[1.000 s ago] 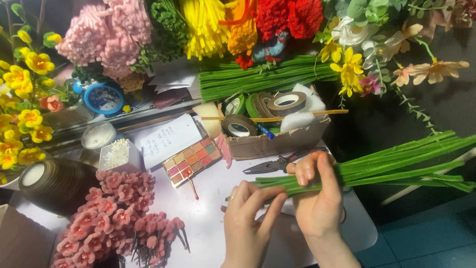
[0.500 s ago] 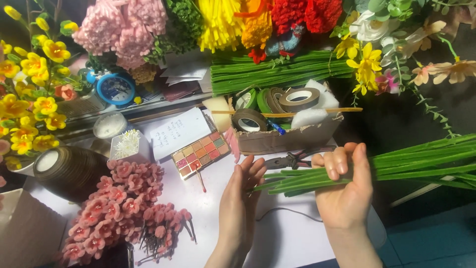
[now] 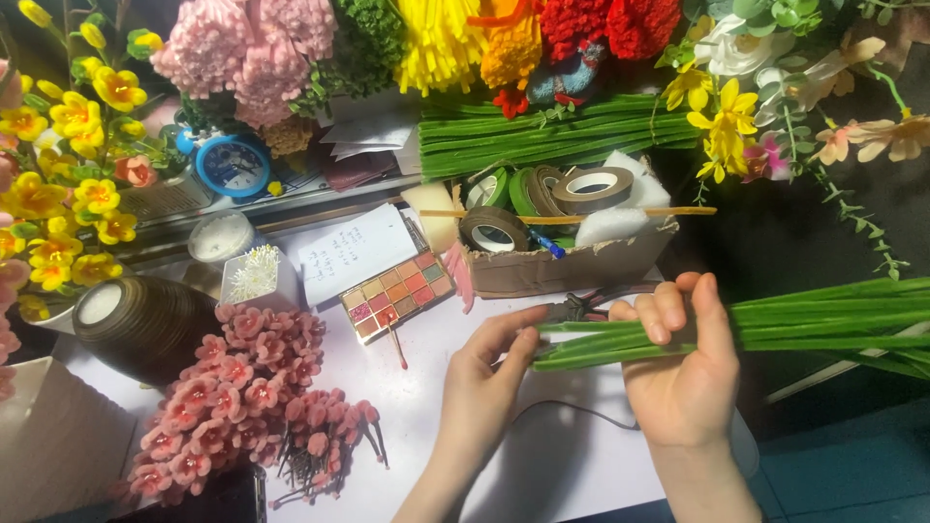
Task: The person is wrapping green floral tape around the ends of artificial flower stems at a design station.
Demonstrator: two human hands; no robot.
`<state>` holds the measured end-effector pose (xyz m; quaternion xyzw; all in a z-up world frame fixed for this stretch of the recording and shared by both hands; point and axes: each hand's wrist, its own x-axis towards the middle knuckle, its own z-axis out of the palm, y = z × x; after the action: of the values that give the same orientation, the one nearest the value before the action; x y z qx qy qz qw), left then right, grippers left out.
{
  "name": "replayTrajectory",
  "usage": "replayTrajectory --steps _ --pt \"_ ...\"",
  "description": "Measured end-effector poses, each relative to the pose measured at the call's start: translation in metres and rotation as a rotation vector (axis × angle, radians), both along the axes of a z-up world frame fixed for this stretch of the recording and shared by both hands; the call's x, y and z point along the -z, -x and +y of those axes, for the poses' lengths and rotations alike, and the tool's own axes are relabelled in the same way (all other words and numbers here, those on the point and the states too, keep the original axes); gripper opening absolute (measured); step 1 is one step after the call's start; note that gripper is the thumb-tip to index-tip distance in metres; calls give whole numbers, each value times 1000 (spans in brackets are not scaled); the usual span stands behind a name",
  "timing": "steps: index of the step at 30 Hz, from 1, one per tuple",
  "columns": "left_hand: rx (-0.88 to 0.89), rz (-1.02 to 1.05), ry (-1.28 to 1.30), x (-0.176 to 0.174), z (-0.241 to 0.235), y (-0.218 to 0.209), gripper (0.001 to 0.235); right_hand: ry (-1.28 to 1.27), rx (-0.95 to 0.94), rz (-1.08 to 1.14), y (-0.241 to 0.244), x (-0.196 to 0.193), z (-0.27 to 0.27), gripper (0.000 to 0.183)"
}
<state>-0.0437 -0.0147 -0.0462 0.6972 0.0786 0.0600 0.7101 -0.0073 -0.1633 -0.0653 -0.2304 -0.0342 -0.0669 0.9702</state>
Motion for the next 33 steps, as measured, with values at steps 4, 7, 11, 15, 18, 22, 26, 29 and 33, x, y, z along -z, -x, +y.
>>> replayTrajectory --steps 4,7,11,15,18,22,26,29,33 --pt "49 262 -64 -14 6 6 33 -39 -23 -20 0 -2 -3 17" --pt "155 138 -69 -9 12 12 41 -61 -32 -48 -1 -1 -4 17" --pt "-5 -82 46 0 51 18 46 -84 29 27 -5 1 -14 17" --pt "-391 -621 -1140 -28 102 34 25 -47 85 67 -8 3 -25 19" --pt "-545 -622 587 -56 92 37 32 -57 96 107 -12 6 -23 17" --pt "-401 -339 250 -52 58 32 23 -9 -64 26 -7 14 -4 16" --pt "90 -431 -438 -27 15 14 19 55 -237 -210 12 10 24 63" --pt "64 -702 -948 1 7 4 12 88 -305 88 7 30 31 30" --pt "-32 -667 -984 12 12 2 8 38 -157 116 -1 21 42 32"
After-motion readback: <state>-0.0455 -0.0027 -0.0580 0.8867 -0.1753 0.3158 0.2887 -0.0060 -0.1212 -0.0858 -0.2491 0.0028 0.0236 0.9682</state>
